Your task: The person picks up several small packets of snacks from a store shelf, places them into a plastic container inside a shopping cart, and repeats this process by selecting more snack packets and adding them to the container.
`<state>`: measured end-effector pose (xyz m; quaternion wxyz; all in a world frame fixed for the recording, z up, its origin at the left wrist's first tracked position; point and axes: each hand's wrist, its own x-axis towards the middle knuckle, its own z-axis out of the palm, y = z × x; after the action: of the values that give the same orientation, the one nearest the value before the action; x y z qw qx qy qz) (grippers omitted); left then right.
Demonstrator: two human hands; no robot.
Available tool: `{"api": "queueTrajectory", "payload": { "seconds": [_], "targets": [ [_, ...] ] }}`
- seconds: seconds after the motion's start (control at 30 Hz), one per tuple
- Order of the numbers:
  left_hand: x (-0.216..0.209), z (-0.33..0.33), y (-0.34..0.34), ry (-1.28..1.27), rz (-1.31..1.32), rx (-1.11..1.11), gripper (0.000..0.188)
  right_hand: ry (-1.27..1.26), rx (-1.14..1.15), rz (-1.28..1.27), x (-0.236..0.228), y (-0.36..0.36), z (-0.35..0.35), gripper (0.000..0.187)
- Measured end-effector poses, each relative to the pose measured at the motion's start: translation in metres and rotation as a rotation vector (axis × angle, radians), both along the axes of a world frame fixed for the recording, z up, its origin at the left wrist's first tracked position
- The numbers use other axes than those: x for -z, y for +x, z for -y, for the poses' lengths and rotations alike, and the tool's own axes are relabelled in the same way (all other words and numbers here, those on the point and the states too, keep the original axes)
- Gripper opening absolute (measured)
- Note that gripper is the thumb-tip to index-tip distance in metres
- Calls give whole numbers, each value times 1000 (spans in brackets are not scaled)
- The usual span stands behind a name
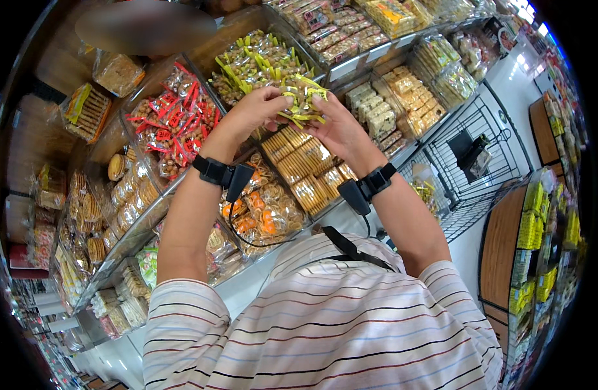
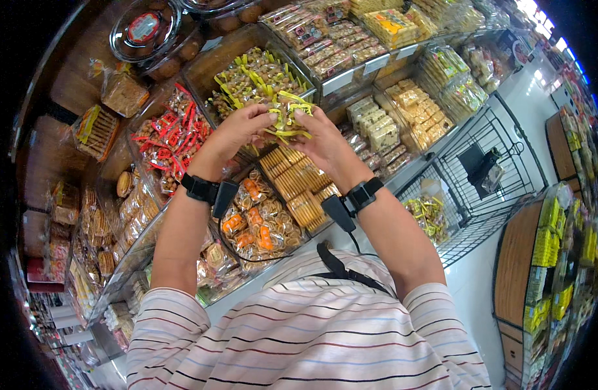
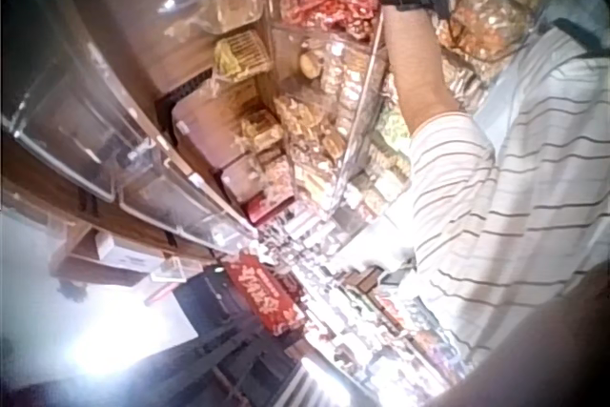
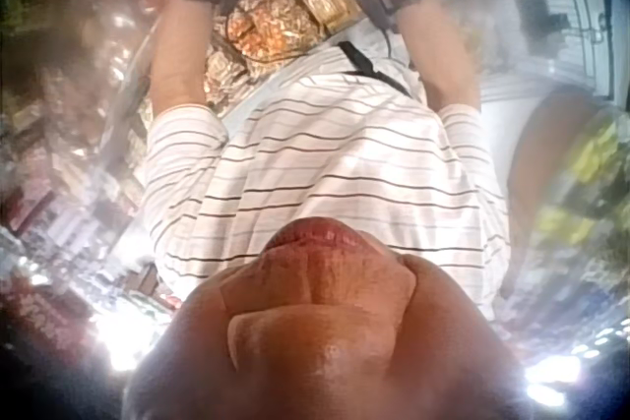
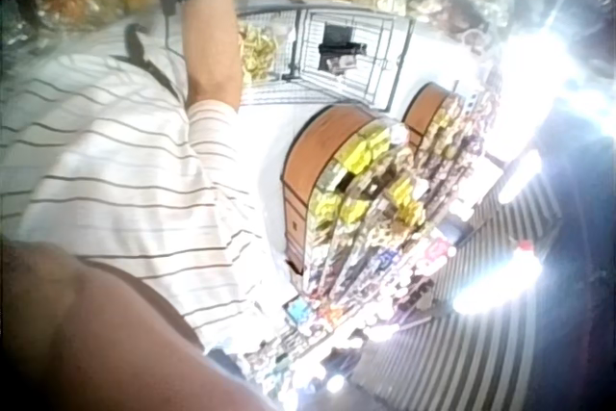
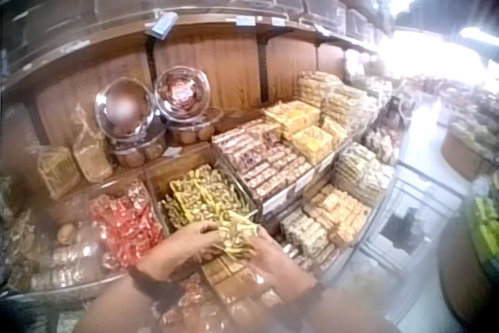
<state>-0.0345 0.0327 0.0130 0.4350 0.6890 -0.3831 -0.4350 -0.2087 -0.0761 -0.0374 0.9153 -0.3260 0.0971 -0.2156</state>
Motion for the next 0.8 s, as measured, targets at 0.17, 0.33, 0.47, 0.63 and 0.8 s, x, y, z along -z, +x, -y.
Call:
{"api": "queueTrajectory", "payload": {
  "seconds": [0.17, 0.33, 0.47, 0.63, 0.8],
  "targets": [
    [-20, 2, 30, -187, 257, -53, 36, 0, 42, 4, -6, -4, 8, 31],
    [-16, 3, 56, -320, 1042, 47, 38, -28, 110, -22, -2, -18, 26, 26],
    [1, 11, 50, -137, 1067, 138, 34, -14, 106, -7, 5, -21, 26, 29],
    [8, 20, 44, -120, 1061, 126, 31, -10, 101, -28, 3, -27, 24, 27],
    [17, 17, 36, -185, 1087, 84, 26, -2, 80, -46, 6, -30, 26, 30]
  ]
}}
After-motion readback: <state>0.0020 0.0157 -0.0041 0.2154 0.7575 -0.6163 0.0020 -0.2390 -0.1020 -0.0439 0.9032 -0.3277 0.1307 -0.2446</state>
